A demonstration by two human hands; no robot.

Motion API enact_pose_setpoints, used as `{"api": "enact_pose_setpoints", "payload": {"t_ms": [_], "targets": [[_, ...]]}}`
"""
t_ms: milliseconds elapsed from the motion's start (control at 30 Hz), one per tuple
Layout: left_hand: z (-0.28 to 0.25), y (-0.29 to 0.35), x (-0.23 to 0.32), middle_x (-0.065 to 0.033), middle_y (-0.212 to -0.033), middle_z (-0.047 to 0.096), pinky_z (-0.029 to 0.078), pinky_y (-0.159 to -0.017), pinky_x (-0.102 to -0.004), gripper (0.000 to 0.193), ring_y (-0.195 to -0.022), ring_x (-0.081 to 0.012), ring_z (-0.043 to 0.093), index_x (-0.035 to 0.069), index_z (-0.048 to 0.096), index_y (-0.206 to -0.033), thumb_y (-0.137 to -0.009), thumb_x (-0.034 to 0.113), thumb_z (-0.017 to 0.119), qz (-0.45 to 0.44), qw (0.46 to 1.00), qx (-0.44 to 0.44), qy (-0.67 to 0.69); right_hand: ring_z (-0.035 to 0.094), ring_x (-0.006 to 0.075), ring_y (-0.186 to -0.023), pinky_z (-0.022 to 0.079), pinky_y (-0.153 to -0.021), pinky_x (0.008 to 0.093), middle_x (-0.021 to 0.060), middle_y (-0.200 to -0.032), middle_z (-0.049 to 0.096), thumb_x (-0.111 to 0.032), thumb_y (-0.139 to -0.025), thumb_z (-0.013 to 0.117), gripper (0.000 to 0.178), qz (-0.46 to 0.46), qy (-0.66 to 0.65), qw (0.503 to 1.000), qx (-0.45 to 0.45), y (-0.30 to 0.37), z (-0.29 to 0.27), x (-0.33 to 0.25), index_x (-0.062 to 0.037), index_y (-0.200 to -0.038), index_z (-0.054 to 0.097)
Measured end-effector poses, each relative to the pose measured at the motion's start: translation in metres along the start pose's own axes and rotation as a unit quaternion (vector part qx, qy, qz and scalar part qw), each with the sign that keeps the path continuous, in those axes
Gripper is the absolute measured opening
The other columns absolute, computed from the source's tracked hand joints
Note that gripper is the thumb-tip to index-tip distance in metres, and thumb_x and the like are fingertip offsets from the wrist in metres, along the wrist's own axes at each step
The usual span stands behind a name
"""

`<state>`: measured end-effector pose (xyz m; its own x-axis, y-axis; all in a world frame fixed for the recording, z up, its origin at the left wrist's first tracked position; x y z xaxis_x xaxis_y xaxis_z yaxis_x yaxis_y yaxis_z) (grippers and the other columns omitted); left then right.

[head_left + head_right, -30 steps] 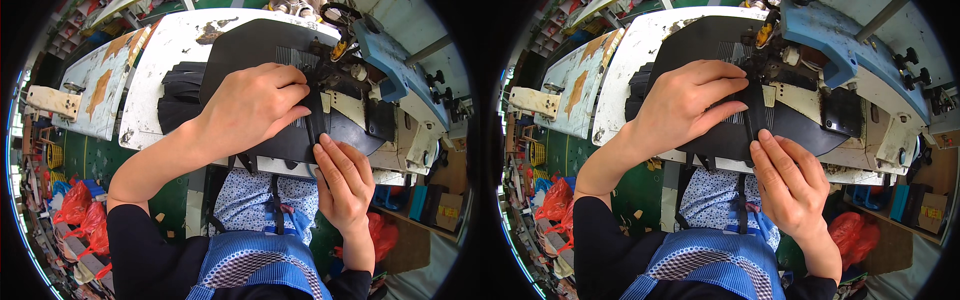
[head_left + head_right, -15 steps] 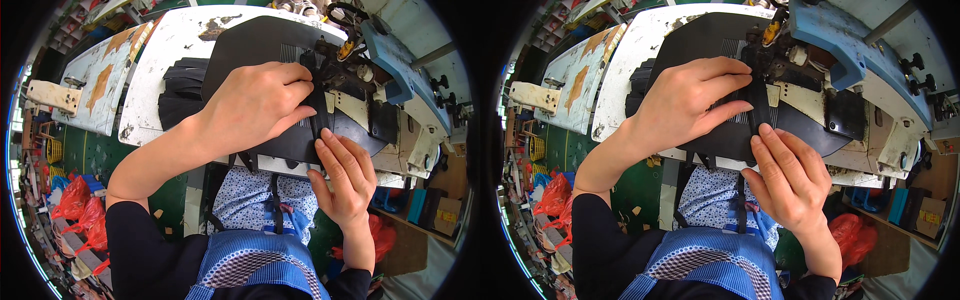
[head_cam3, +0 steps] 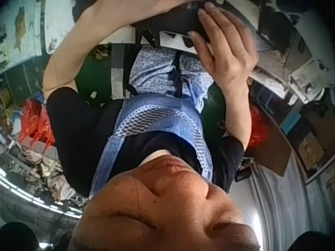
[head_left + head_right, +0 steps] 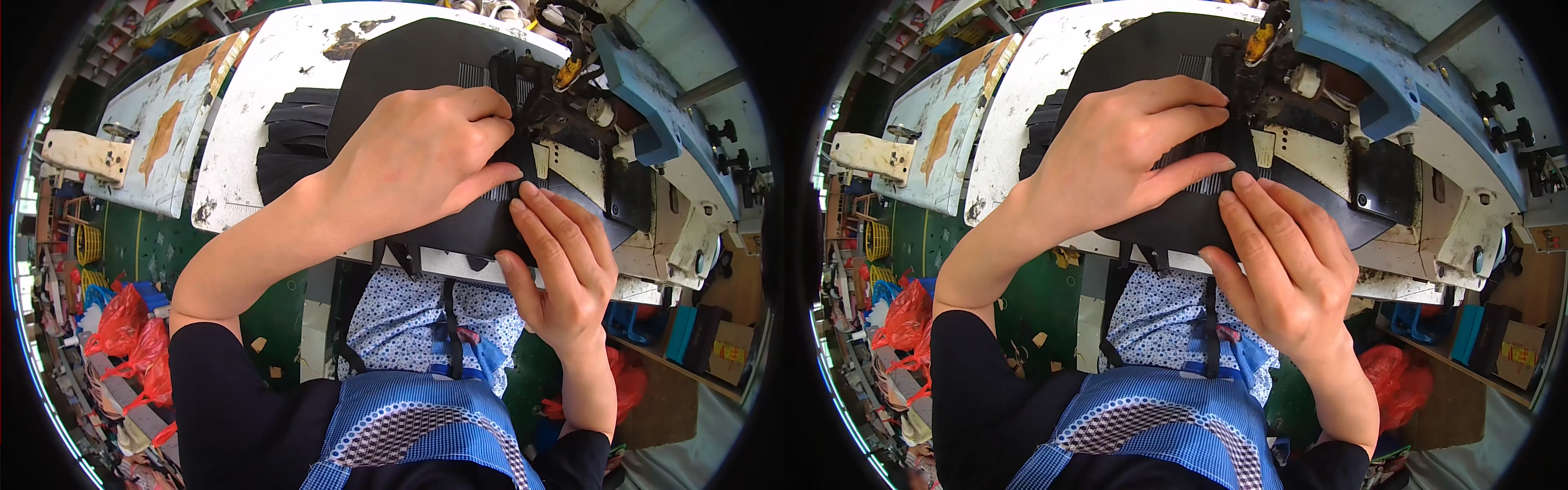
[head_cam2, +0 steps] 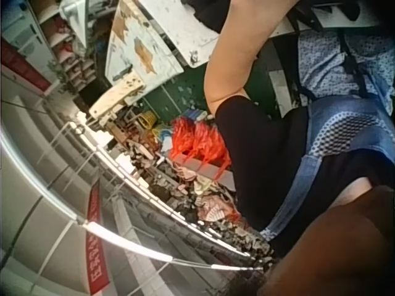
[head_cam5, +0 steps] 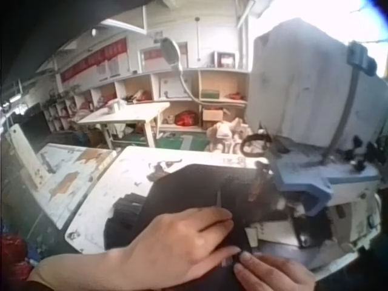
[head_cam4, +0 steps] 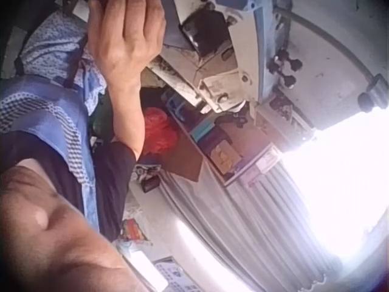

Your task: The recorder is using an industrial sewing machine to stitch black fabric components for shoes and trimming them with scissors.

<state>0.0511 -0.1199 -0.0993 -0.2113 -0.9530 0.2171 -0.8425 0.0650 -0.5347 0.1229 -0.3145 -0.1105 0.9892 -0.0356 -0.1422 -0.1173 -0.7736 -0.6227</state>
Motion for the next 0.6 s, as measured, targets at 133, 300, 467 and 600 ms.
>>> {"api": "enact_pose_setpoints", "payload": {"t_ms": [133, 300, 467, 600], "targets": [[0.001, -0.001, -0.003, -0.0108, -0.119, 0.076, 0.063, -0.085, -0.0374, 0.033, -0.101, -0.0307, 0.076, 0.0, 0.078, -0.111, -0.087, 0.022, 0.085, 0.001, 1.0, 0.005, 0.005, 0.074, 0.0347, -0.103, 0.062, -0.085, 0.042, 0.0178, -0.121, 0.077, -0.017, -0.073, 0.089, 0.048, -0.001, -0.002, 1.0, 0.007, -0.004, 0.003, 0.002, 0.0031, -0.115, 0.078], [0.003, -0.003, -0.005, -0.0112, -0.119, 0.075, 0.063, -0.086, -0.038, 0.033, -0.101, -0.0313, 0.076, 0.001, 0.078, -0.112, -0.088, 0.021, 0.085, 0.001, 1.0, 0.011, 0.003, 0.074, 0.0358, -0.104, 0.062, -0.086, 0.0434, 0.0184, -0.121, 0.076, -0.019, -0.074, 0.089, 0.049, 0.001, -0.001, 1.0, 0.002, -0.008, 0.005, 0.004, 0.0032, -0.116, 0.078], [0.002, -0.005, -0.012, -0.0116, -0.12, 0.075, 0.063, -0.086, -0.039, 0.032, -0.103, -0.0329, 0.076, 0.001, 0.077, -0.113, -0.088, 0.021, 0.085, -0.001, 1.0, 0.013, 0.005, 0.071, 0.0392, -0.115, 0.058, -0.099, 0.0464, 0.0199, -0.126, 0.075, -0.018, -0.083, 0.084, 0.046, 0.021, -0.021, 0.999, -0.019, -0.012, 0.007, 0.003, 0.0056, -0.122, 0.076], [0.002, -0.011, -0.023, -0.0123, -0.121, 0.075, 0.063, -0.086, -0.0394, 0.033, -0.104, -0.0338, 0.075, 0.001, 0.077, -0.114, -0.089, 0.021, 0.084, 0.004, 1.0, 0.009, 0.011, 0.073, 0.0369, -0.11, 0.061, -0.091, 0.0452, 0.0189, -0.123, 0.075, -0.025, -0.08, 0.088, 0.049, 0.006, 0.001, 1.0, -0.007, -0.018, 0.01, 0.005, 0.0034, -0.118, 0.076]]}}
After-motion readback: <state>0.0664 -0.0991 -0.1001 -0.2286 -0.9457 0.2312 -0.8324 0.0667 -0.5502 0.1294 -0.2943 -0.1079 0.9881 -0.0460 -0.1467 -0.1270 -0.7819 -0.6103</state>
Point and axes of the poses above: each hand's wrist, its own y-axis away from the middle knuckle, its own z-axis out of the palm, x = y × z, the point moved 3 cm from there along -y, towards the middle knuckle
